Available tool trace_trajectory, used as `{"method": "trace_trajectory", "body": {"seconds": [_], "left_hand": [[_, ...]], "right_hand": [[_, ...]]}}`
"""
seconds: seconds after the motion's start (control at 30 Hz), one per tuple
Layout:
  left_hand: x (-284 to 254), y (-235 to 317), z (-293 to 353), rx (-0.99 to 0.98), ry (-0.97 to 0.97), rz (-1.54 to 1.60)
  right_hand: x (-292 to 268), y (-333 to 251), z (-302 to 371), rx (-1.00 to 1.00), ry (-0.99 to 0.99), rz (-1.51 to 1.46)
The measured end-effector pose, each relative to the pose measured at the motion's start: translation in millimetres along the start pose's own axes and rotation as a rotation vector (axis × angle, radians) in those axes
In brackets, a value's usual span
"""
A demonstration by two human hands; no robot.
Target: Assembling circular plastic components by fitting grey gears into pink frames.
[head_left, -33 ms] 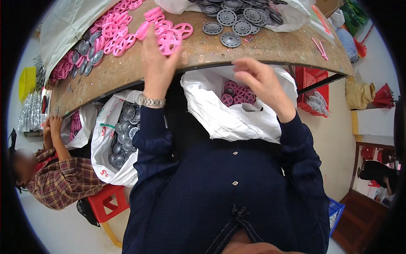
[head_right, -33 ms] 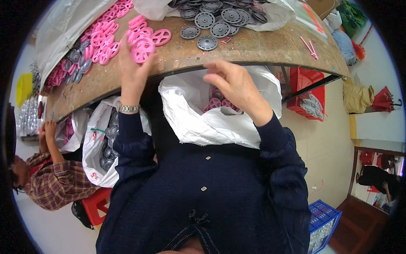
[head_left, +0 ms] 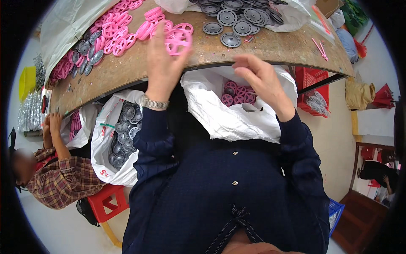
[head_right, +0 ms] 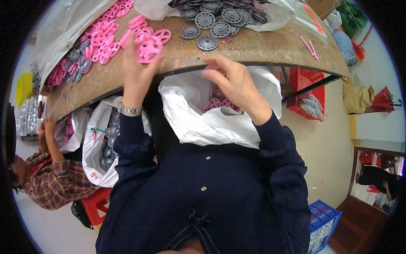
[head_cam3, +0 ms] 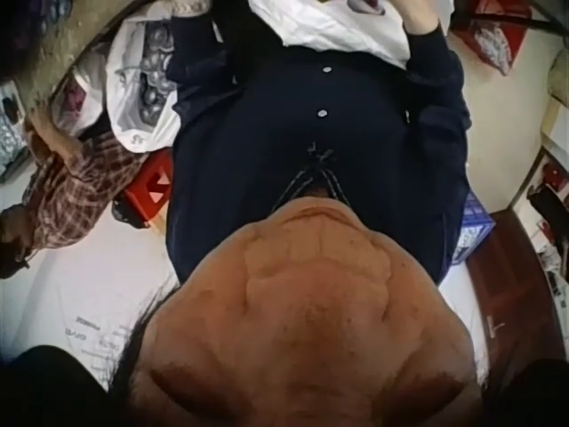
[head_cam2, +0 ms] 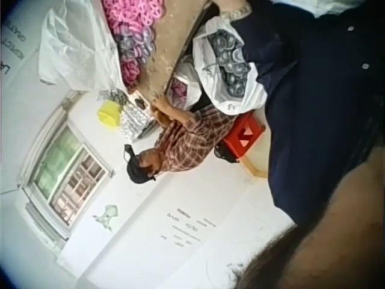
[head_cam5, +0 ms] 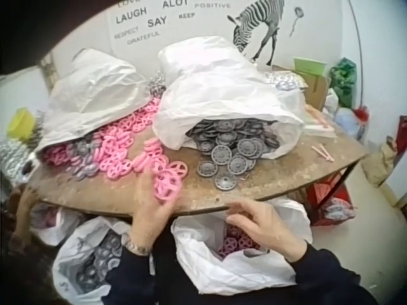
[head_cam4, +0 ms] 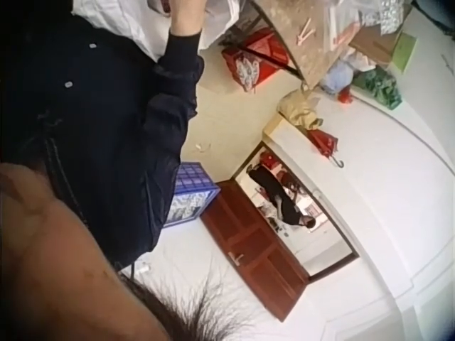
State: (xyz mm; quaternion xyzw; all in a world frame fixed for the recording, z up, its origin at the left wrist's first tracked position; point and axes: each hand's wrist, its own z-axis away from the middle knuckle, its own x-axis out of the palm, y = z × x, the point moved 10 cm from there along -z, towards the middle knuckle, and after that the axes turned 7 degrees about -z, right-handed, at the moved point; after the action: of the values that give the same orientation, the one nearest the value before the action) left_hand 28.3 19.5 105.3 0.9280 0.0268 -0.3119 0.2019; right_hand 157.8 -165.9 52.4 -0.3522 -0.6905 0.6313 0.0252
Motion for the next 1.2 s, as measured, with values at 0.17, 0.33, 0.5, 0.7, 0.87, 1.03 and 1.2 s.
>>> {"method": "trace_trajectory", "body": {"seconds": [0.17, 0.33, 0.5, 0.7, 0.87, 1.03, 1.2], "left_hand": [[23.9, 88.0, 14.3, 0.238, -0.204, 0.224], [41.6, 76.6, 27.1, -0.025, -0.315, 0.423], [77.3, 42.7, 51.3, -0.579, -0.534, 1.043], [77.2, 24.7, 52.1, -0.681, -0.439, 1.149], [75.4, 17.5, 56.0, -0.689, -0.376, 1.175], [77.7, 12.3, 59.9, -0.703, -0.364, 1.175], [80.4, 11.4, 62.2, -0.714, -0.335, 1.183]], "right_hand": [[3.7, -3.7, -23.1, 0.106, 0.039, -0.291], [8.6, -1.6, -30.6, 0.056, 0.071, -0.340], [14.9, -6.6, -35.1, 0.020, 0.013, -0.294], [-22.4, -17.0, -59.9, -0.263, 0.263, 0.364], [-17.3, 4.4, -87.1, -0.128, 0.195, 0.827], [-12.2, 9.3, -98.7, -0.102, 0.117, 0.875], [-15.6, 12.0, -107.5, -0.111, 0.084, 0.845]]}}
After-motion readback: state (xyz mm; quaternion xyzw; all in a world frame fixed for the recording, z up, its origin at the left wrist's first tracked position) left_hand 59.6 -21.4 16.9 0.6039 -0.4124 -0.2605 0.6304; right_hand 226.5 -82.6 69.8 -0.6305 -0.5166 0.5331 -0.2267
